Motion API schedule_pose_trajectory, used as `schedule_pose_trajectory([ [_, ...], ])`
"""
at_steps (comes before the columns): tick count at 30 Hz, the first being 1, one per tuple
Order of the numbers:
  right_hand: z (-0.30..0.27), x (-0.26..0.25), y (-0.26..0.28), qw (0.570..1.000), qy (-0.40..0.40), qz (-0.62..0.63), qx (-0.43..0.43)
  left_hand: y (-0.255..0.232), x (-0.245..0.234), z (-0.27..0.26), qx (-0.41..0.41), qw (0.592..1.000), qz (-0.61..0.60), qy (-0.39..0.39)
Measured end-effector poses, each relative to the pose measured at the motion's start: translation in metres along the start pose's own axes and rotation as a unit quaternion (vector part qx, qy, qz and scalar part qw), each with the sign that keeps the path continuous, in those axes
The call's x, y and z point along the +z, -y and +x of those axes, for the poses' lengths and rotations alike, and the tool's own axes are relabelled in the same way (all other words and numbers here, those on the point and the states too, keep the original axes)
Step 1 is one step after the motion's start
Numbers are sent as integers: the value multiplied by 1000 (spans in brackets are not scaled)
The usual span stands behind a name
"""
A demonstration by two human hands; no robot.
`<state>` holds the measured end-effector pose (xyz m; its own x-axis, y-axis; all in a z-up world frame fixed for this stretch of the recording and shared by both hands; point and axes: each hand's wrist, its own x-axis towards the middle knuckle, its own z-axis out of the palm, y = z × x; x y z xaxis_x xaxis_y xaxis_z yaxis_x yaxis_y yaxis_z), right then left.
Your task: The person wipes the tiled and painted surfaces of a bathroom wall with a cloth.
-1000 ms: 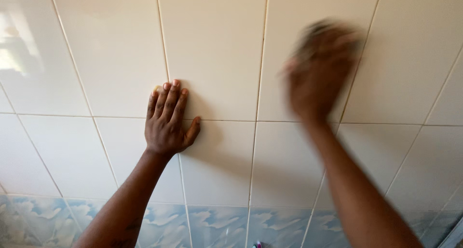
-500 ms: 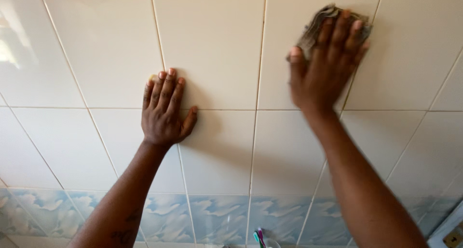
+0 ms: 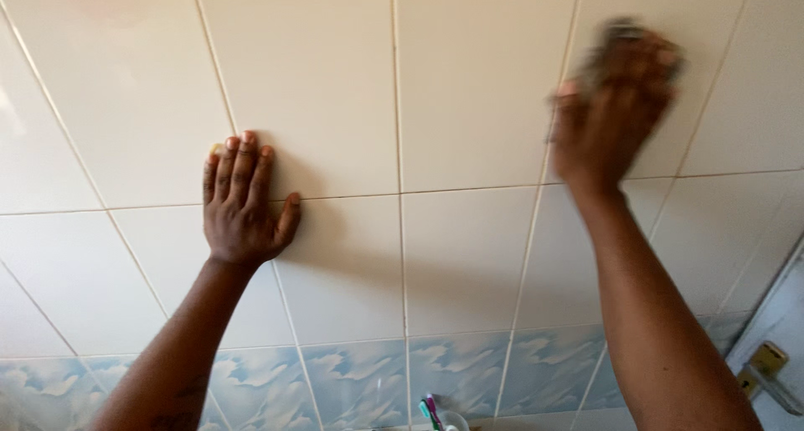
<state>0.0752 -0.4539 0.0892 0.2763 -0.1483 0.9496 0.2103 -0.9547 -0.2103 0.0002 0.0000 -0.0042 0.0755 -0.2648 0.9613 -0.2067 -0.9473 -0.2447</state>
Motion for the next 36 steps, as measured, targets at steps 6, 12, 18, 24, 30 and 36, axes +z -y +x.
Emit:
schedule_pose_trajectory([
  [6, -63, 25, 12, 999, 12, 42, -25, -37, 3, 28, -18, 999, -19, -34],
  [12, -119, 23, 29, 957, 69, 59, -275, -106, 27, 92, 40, 998, -41, 30],
  [18, 8, -10, -57, 1000, -8, 16, 14, -112, 33, 94, 38, 998, 10, 41],
  [24, -31, 13, -50, 998, -36, 27, 32, -114, 32, 95, 38, 999, -5, 25],
  [30, -88, 21, -8, 989, -31, 32, -140, -115, 31, 98, 45, 999, 0, 16],
  [36, 83, -4, 34, 982, -98, 34, -159, -116, 32, 96, 33, 999, 3, 18],
])
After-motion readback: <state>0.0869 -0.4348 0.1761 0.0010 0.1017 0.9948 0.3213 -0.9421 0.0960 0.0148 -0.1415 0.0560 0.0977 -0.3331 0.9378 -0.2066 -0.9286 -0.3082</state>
